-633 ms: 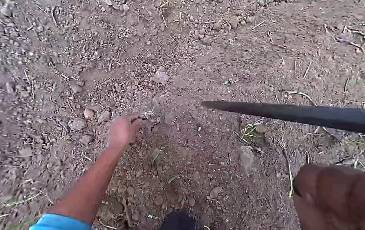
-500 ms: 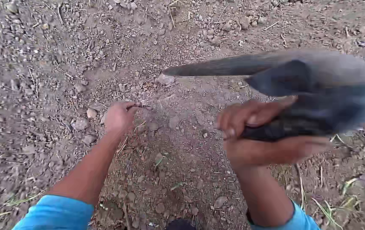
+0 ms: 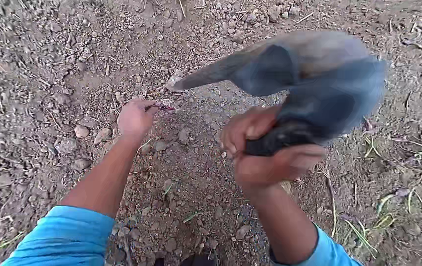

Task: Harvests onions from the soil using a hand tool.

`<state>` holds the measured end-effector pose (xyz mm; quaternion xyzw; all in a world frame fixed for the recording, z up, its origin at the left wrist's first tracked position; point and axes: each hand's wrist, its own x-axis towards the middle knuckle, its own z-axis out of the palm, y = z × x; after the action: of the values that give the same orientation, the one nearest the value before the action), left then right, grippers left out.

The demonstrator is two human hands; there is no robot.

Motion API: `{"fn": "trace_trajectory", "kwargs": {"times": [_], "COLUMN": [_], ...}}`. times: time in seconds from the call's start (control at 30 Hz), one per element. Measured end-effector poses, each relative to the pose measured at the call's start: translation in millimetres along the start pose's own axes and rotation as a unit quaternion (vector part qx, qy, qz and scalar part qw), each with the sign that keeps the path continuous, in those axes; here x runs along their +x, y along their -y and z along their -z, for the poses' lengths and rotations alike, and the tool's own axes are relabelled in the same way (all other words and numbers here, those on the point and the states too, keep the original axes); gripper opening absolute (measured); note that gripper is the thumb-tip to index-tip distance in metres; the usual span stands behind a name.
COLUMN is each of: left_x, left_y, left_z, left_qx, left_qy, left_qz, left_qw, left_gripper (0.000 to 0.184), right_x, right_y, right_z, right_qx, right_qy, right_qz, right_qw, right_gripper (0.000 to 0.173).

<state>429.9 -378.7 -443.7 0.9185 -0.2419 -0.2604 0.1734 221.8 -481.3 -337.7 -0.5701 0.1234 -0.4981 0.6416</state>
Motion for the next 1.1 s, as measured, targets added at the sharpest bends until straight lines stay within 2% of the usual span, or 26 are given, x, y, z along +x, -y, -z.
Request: {"fn": "trace_trajectory", "kwargs": {"times": [0.03,0.1,0.17,0.23,0.3,0.4,0.5,0.57,0.6,0.67,0.73,0.8,0.87,0.9,0.97,1.03,1.1], "left_x": [4,9,6,-7,-15,0,18,20,15,-10,-22,-23,-22,-24,-30,-48,-50], "left_y": [-2,-11,-25,-44,-47,-22,-23,-30,-28,-11,2,0,-26,-42,-62,-60,-52], "left_z": [7,14,6,-18,-42,-55,-26,-13,-9,-7,-5,-4,-7,-16,-46,-70,-65], "left_qx": [0.001,0.032,0.078,0.141,0.173,0.059,-0.1,-0.16,-0.156,-0.083,-0.023,-0.026,0.006,0.033,0.11,0.135,0.088], "left_qy": [-0.008,-0.004,0.023,0.097,0.172,0.132,0.031,0.004,0.02,0.105,0.156,0.144,0.138,0.149,0.21,0.258,0.232], "left_qz": [-0.003,-0.019,-0.034,-0.043,-0.037,-0.028,-0.007,-0.033,-0.059,-0.103,-0.105,-0.087,-0.073,-0.079,-0.092,-0.105,-0.137], "left_qw": [1.0,0.999,0.996,0.984,0.969,0.989,0.995,0.987,0.986,0.986,0.982,0.985,0.988,0.985,0.967,0.951,0.959], "left_gripper": [0.024,0.025,0.025,0.026,0.027,0.026,0.025,0.022,0.02,0.019,0.019,0.02,0.021,0.021,0.021,0.026,0.034], "right_x": [-3,-16,-28,-41,-50,-77,-93,-75,-65,-51,-42,-45,-60,-67,-69,-77,-93], "right_y": [-32,-86,-103,-78,-21,33,24,32,44,63,55,13,-29,-36,-13,42,76], "right_z": [-6,-12,-14,-7,4,33,45,39,36,36,33,29,33,35,38,47,62], "right_qx": [-0.073,-0.199,-0.228,-0.179,-0.11,-0.119,-0.195,-0.17,-0.134,-0.037,0.001,-0.078,-0.193,-0.214,-0.189,-0.133,-0.13], "right_qy": [0.011,0.058,0.072,0.043,0.022,0.023,0.026,-0.002,-0.008,0.01,0.025,0.027,0.036,0.031,-0.001,-0.018,-0.009], "right_qz": [-0.025,-0.149,-0.224,-0.22,-0.184,-0.13,-0.146,-0.163,-0.149,-0.084,-0.044,-0.079,-0.2,-0.239,-0.217,-0.149,-0.106], "right_qw": [0.997,0.967,0.945,0.958,0.976,0.984,0.969,0.972,0.98,0.996,0.999,0.993,0.96,0.947,0.958,0.98,0.986], "right_gripper": [0.056,0.053,0.05,0.052,0.055,0.057,0.059,0.055,0.053,0.047,0.045,0.047,0.055,0.057,0.056,0.055,0.055]}}
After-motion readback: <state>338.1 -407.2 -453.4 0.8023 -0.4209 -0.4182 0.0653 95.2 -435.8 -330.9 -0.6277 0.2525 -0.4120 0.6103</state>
